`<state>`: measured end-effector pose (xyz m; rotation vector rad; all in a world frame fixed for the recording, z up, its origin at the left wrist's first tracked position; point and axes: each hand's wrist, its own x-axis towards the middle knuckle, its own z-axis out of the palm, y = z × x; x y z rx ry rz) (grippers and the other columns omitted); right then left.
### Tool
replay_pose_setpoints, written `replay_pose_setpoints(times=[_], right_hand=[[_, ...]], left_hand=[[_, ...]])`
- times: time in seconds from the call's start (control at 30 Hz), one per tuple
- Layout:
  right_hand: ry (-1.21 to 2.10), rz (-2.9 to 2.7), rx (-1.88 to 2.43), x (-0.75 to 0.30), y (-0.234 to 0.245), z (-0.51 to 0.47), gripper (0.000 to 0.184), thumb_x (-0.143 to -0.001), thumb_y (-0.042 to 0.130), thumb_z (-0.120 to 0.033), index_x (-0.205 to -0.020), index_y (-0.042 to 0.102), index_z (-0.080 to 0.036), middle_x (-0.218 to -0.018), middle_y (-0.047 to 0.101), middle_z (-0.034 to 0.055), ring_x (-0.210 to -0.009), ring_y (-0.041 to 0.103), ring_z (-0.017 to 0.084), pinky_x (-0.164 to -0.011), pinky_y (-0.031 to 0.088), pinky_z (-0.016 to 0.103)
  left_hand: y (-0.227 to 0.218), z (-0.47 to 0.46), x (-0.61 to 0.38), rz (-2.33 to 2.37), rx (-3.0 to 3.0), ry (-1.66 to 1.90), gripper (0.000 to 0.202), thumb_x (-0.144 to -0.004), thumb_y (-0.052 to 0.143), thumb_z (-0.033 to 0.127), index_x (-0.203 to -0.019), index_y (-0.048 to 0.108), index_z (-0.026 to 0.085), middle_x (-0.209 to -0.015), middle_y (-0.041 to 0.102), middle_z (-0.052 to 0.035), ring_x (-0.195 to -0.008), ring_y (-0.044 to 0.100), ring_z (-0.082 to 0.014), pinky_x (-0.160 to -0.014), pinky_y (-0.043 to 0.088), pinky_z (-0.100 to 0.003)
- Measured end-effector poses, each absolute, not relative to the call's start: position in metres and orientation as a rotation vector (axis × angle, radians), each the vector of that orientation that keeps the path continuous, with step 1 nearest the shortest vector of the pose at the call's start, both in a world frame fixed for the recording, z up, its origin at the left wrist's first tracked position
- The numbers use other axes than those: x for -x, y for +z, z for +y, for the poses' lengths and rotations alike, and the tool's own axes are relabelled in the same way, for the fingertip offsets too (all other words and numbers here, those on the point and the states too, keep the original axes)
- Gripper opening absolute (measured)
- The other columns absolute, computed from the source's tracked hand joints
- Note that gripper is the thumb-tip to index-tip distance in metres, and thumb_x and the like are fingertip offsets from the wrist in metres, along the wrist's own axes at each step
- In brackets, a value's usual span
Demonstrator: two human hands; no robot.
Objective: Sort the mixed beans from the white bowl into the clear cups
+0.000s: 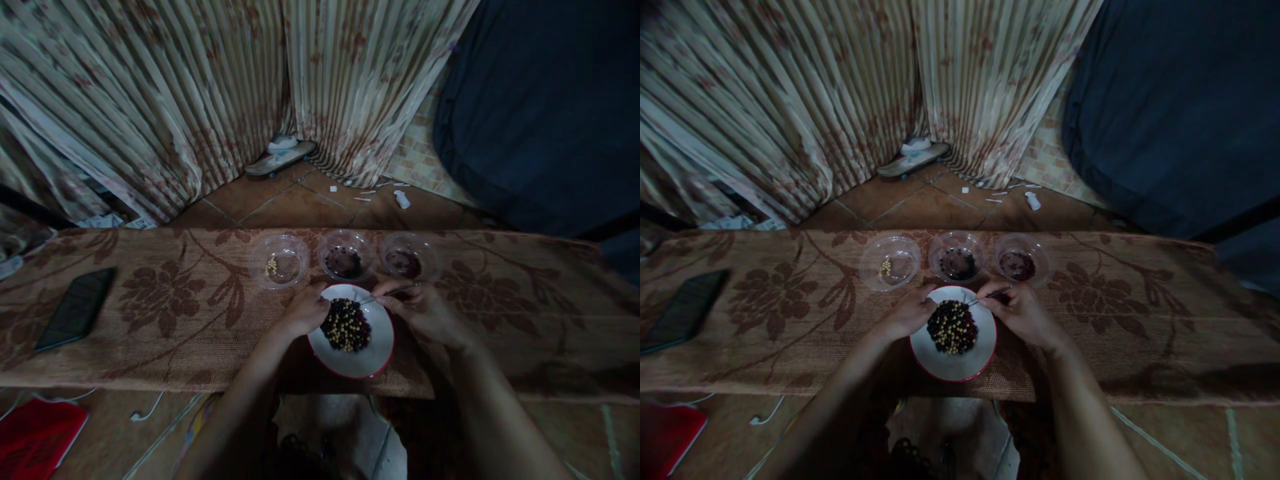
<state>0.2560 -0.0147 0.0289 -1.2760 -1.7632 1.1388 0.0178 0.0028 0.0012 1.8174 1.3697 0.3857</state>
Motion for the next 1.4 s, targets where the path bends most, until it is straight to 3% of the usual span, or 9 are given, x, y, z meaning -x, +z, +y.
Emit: replay_pose_setpoints(times=[0.3,0.63,1.4], right_hand=[[1.136,-1.762,1.297,-0.2581,0.0296,-0.0170,0.023,-0.082,0.066,-0.041,-0.083,0.071,-0.019,-0.087,0.072,0.0065,-0.084,0.066,0.021,-0.074,0.052,0.032],[1.159,-1.761,1.309,-0.2586,0.0311,-0.0175,0.025,-0.081,0.066,-0.044,-0.082,0.072,-0.019,-0.087,0.072,0.0069,-0.084,0.066,0.022,-0.073,0.053,0.032],[1.135,-1.720,1.354,-0.2585,0.0335,-0.0241,0.026,-0.080,0.067,-0.045,-0.080,0.072,-0.020,-0.085,0.074,0.0064,-0.081,0.067,0.022,-0.071,0.055,0.031]], left_hand=[[0.0010,0.0042,-0.0184,1.358,-1.804,0.387,0.024,-0.081,0.043,0.011,-0.097,0.060,0.018,-0.101,0.068,-0.0091,-0.094,0.063,-0.0222,-0.087,0.048,-0.037],[0.0028,0.0031,-0.0189,1.358,-1.798,0.399,0.019,-0.080,0.042,0.011,-0.087,0.057,0.020,-0.088,0.068,-0.0064,-0.084,0.063,-0.0202,-0.078,0.050,-0.034],[0.0002,0.0040,-0.0183,1.337,-1.781,0.392,0.022,-0.079,0.043,0.010,-0.090,0.060,0.017,-0.089,0.068,-0.0077,-0.083,0.064,-0.0208,-0.077,0.050,-0.034]])
